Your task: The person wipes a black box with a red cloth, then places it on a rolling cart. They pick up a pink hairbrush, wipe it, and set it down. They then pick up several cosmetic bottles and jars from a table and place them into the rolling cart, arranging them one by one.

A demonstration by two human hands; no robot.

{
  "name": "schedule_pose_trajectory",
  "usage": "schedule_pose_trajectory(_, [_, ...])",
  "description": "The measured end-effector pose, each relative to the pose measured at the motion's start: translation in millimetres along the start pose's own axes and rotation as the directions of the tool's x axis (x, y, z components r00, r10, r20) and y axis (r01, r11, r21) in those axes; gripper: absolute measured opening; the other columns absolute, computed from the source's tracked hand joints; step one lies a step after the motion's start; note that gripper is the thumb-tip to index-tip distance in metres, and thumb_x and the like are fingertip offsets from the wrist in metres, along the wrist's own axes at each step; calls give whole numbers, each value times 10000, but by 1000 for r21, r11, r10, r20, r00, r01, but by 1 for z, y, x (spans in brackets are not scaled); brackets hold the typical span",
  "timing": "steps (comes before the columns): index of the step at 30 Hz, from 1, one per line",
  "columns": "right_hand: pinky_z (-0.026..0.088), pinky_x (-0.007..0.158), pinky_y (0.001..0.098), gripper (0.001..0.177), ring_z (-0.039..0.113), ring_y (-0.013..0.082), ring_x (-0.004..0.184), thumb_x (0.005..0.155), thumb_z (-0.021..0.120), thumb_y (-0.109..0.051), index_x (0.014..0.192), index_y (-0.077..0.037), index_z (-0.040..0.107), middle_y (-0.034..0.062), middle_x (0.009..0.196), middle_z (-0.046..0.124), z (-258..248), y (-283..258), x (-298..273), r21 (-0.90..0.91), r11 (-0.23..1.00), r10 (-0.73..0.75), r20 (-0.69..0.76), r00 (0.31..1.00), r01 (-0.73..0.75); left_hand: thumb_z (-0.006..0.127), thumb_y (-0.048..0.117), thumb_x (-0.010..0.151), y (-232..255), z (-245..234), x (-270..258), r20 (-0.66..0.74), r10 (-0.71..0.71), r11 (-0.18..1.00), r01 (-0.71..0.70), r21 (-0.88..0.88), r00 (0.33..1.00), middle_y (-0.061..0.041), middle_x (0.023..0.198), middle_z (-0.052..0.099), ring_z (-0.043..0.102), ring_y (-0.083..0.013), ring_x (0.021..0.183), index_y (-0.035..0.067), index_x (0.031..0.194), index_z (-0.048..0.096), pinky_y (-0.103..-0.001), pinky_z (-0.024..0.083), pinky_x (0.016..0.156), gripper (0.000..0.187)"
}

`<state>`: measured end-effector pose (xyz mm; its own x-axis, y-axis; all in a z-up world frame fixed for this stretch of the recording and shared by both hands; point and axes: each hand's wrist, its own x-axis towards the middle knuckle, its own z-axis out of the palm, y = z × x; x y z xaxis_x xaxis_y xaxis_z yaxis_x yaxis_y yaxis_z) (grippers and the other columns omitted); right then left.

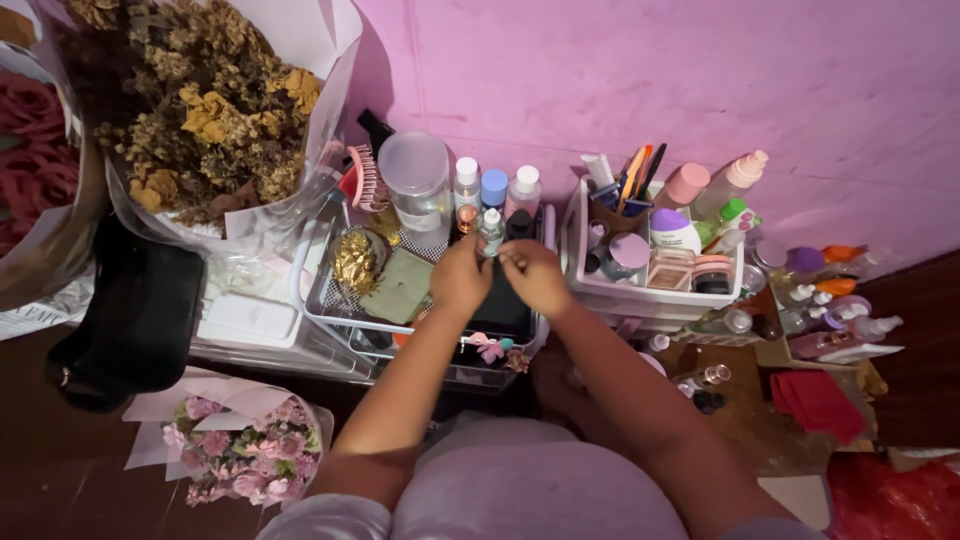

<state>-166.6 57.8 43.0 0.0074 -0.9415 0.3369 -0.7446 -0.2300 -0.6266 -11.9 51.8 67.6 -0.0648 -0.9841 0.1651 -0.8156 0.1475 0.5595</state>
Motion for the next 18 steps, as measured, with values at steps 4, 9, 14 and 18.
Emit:
schedule_pose_trajectory(4, [622,720,351,197,753,238,850,893,772,-180,1090,-187,775,63,954,781,3,43,-13,335,919,220,0,976,-207,750,321,866,15,11,-8,49,-10,986,18,-165,999,-35,861,718,722,-287,933,210,1001,659,-451,593,801,197])
schedule_pose_trajectory(9, [640,703,322,222,743,229,849,928,763,-77,1150,-58,750,164,997,761,-37,86,-38,585,770,312,-1,950,-253,657,432,958,56,21,-18,111,21,938,20,-347,994,31,819,749,736,-237,875,271,991,702,-417,601,759,171])
schedule_pose_trajectory(14, [608,697,294,348,691,168,766,916,775,-34,1243,-38,656,105,943,713,-116,103,-71,607,794,217,-246,945,-24,576,205,1006,109,46,-44,28,133,814,-93,-574,991,-204,797,718,704,-445,855,94,958,707,-500,561,731,179])
schedule_pose_trajectory(18, [596,685,284,252,700,160,807,917,816,-84,1133,-57,691,94,949,732,-177,122,-112,516,849,303,-305,903,-110,544,374,1039,158,59,-64,179,235,838,-106,-535,955,-175,826,737,699,-441,915,108,1004,720,-545,563,783,321])
